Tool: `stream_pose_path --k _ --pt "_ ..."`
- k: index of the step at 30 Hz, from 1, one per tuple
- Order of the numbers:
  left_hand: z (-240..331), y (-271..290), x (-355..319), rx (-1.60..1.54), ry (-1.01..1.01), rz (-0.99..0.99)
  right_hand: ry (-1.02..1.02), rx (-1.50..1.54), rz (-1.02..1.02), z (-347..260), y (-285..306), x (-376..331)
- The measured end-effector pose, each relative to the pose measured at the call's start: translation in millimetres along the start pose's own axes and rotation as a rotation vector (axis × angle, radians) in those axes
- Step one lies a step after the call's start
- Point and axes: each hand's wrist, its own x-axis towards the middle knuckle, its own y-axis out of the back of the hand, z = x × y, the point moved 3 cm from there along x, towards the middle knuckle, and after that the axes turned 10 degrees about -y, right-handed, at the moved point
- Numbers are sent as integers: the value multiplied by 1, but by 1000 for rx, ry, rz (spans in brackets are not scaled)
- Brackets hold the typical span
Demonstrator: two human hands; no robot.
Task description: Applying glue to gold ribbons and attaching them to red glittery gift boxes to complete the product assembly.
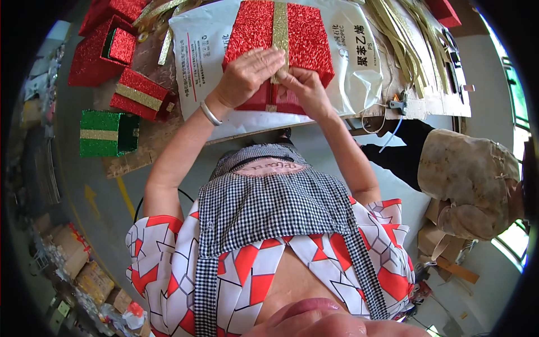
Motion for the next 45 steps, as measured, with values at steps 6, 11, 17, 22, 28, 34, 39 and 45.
stream_pose_path --k 6,11,17,22,28,34,39,45 --pt "-44 31 70 -301 244 -50 733 -894 508 -103 32 -41" --pt "-63 -20 65 -691 424 -352 491 -1026 221 -92 61 16" --pt "-87 -42 32 -724 573 -356 515 -973 191 -71 52 56" --pt "-84 -33 25 -633 569 -307 679 -1058 121 -76 39 59" --pt "-57 -16 12 -600 558 -202 736 -1055 62 -71 28 46" --pt "-53 -13 26 -637 627 -176 741 -1021 51 -76 36 46" --pt "-51 -18 24 -529 602 -125 768 -1014 38 -74 46 50" --pt "-39 9 1 -553 656 -56 521 -44 1268 45 269 -4"
